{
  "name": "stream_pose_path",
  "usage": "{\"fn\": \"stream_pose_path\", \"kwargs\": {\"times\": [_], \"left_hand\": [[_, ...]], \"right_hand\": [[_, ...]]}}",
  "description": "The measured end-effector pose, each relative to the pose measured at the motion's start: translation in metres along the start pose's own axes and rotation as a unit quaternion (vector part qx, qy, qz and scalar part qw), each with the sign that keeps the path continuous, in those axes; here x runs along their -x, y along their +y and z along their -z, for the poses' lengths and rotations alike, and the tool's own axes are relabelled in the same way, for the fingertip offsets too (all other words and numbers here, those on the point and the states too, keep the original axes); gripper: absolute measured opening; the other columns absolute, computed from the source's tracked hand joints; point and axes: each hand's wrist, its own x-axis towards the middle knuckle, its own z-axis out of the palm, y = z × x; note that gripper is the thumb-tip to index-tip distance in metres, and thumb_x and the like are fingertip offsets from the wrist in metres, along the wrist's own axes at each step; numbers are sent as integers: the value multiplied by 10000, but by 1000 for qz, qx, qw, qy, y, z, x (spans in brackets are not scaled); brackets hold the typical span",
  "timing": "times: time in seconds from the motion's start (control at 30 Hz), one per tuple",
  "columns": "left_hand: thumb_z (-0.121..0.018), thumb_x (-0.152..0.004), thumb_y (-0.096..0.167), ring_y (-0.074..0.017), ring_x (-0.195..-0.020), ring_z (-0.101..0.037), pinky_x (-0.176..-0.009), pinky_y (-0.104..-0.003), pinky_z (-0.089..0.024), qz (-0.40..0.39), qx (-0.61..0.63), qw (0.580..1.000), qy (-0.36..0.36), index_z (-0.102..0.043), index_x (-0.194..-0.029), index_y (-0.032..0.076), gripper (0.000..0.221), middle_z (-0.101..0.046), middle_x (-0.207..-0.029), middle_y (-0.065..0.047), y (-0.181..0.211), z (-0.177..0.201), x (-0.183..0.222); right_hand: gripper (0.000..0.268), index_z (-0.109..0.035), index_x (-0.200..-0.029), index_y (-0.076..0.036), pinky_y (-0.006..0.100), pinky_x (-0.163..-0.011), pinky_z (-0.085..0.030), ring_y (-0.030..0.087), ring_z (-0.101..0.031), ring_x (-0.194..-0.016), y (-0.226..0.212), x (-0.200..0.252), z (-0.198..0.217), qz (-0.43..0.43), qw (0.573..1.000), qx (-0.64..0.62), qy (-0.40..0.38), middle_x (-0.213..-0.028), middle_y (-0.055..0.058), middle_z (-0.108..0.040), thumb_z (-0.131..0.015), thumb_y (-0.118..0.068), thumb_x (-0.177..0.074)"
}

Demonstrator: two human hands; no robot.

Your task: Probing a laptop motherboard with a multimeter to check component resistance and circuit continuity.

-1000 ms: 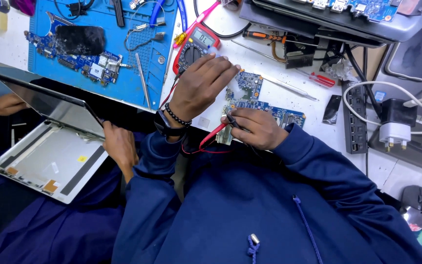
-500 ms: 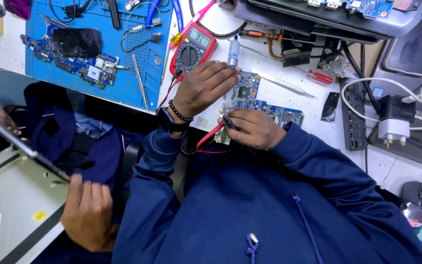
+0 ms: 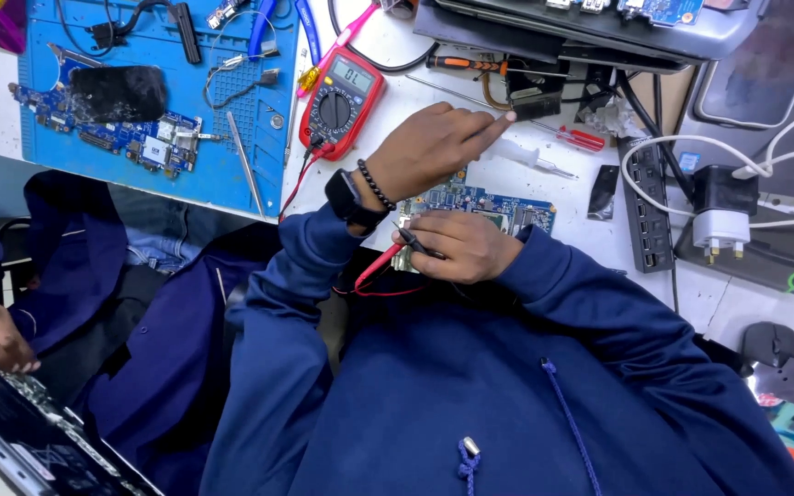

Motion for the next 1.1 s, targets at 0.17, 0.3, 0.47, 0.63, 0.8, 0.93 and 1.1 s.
{"fn": "stream_pose_path", "kwargs": {"times": [0.17,0.3,0.47,0.63,0.8,0.93,1.1], "left_hand": [[-768,-991,165,-225,-1049,-707,-942,-381,-537,-25,-28,999,-36,-494,-1489,82,575,-713,-1122,-82,5,-28,-26],[-678,-1016,407,-207,-1160,-682,-979,-360,-547,6,-15,998,65,-514,-1458,99,563,-701,-1204,-71,1,-29,-15],[-743,-1038,283,-317,-1080,-717,-912,-424,-633,83,4,978,190,-627,-1233,7,358,-713,-1225,-200,-16,28,52],[-710,-1079,506,-383,-1451,-489,-1134,-511,-511,392,-36,916,77,-289,-1618,74,809,-445,-1592,-192,-15,27,132],[-727,-1051,436,-391,-1399,-472,-1141,-489,-460,406,-15,911,75,-354,-1557,14,757,-461,-1534,-210,-7,16,135],[-755,-1006,528,-408,-1227,-527,-976,-498,-530,450,-3,887,99,-418,-1521,29,793,-543,-1427,-202,-6,17,128],[-794,-962,620,-410,-1257,-522,-1004,-512,-512,491,41,864,100,-350,-1568,80,925,-490,-1367,-221,5,23,116]], "right_hand": [[235,-676,-892,-33,453,-842,-638,346,-764,-899,-1,-5,1,9,1000,-3,1,-931,206,-728,-543,-98,-1074],[241,-685,-892,-36,461,-831,-641,349,-765,-895,0,1,-1,12,1000,-5,7,-930,207,-731,-542,-106,-1073],[62,-700,-939,-35,419,-861,-669,318,-759,-938,3,-5,14,19,996,-3,-89,-997,196,-728,-710,-37,-1000],[75,-675,-959,-17,446,-837,-679,338,-757,-920,1,-7,14,16,995,-23,-97,-1009,230,-734,-745,-19,-987],[86,-656,-951,-10,438,-853,-667,360,-759,-949,2,-3,12,10,993,-29,-113,-1110,236,-743,-642,-29,-1034],[73,-645,-963,7,457,-846,-671,374,-756,-957,1,-5,14,-8,993,-38,-108,-1139,237,-735,-638,-12,-1033],[81,-646,-936,12,432,-813,-684,349,-757,-910,1,-12,14,-3,996,-23,-88,-1091,222,-736,-662,7,-1016]]}}
